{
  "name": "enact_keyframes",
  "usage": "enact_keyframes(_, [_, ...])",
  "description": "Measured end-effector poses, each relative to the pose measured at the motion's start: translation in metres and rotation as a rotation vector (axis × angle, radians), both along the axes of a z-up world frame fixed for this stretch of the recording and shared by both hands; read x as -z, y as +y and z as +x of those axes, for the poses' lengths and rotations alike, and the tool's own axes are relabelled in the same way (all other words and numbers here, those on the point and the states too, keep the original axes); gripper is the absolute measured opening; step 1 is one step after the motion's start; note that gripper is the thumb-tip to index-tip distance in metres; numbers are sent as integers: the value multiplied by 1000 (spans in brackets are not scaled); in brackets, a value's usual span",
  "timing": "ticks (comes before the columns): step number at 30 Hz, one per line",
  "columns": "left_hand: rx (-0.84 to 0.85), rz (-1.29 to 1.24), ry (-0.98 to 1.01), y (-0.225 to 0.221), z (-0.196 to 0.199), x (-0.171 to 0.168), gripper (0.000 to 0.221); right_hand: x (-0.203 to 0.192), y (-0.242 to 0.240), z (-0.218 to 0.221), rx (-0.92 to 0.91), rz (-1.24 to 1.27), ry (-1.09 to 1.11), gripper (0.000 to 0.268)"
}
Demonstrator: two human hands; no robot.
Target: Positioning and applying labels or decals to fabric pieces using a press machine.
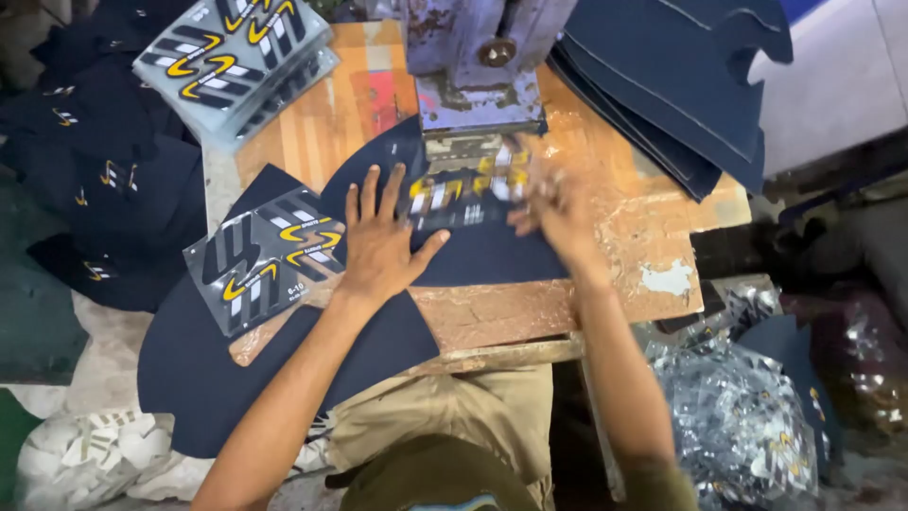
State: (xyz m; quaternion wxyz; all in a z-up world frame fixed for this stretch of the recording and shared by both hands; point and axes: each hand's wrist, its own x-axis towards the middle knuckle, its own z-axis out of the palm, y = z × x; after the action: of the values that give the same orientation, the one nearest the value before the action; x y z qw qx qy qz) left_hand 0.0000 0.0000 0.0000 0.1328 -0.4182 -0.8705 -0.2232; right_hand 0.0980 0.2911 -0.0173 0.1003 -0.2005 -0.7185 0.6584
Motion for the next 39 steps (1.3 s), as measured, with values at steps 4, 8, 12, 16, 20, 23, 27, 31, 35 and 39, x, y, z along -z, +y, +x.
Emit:
enact_keyframes(4, [-3,81,-96,8,-17,-19,63,-28,18,-40,4,50,133,29])
enact_keyframes(8, [-45,124,-233,5,-13,-27,79,-25,11,-34,89,183,84,34])
enact_keyframes(12, [-40,112,-95,8,-14,-24,72,-33,3,-32,160,274,105,31])
enact_keyframes(16, [-55,91,-68,6,-12,-25,70,-40,0,-37,154,310,113,31])
enact_keyframes(20, [-50,59,-76,8,-10,-23,70,-36,0,-32,172,336,124,31])
enact_keyframes(23, [-58,39,-78,8,-10,-23,71,-35,1,-33,163,335,147,30])
enact_keyframes(27, [-58,24,-71,9,-12,-24,72,-33,2,-33,176,317,134,31])
enact_keyframes(31, [-53,23,-72,9,-9,-24,72,-30,2,-33,189,318,152,31])
enact_keyframes(35, [-48,15,-48,10,-11,-26,72,-29,3,-34,203,313,165,32])
enact_keyframes(39, [-55,-5,-48,11,-10,-25,72,-24,3,-37,235,229,139,32])
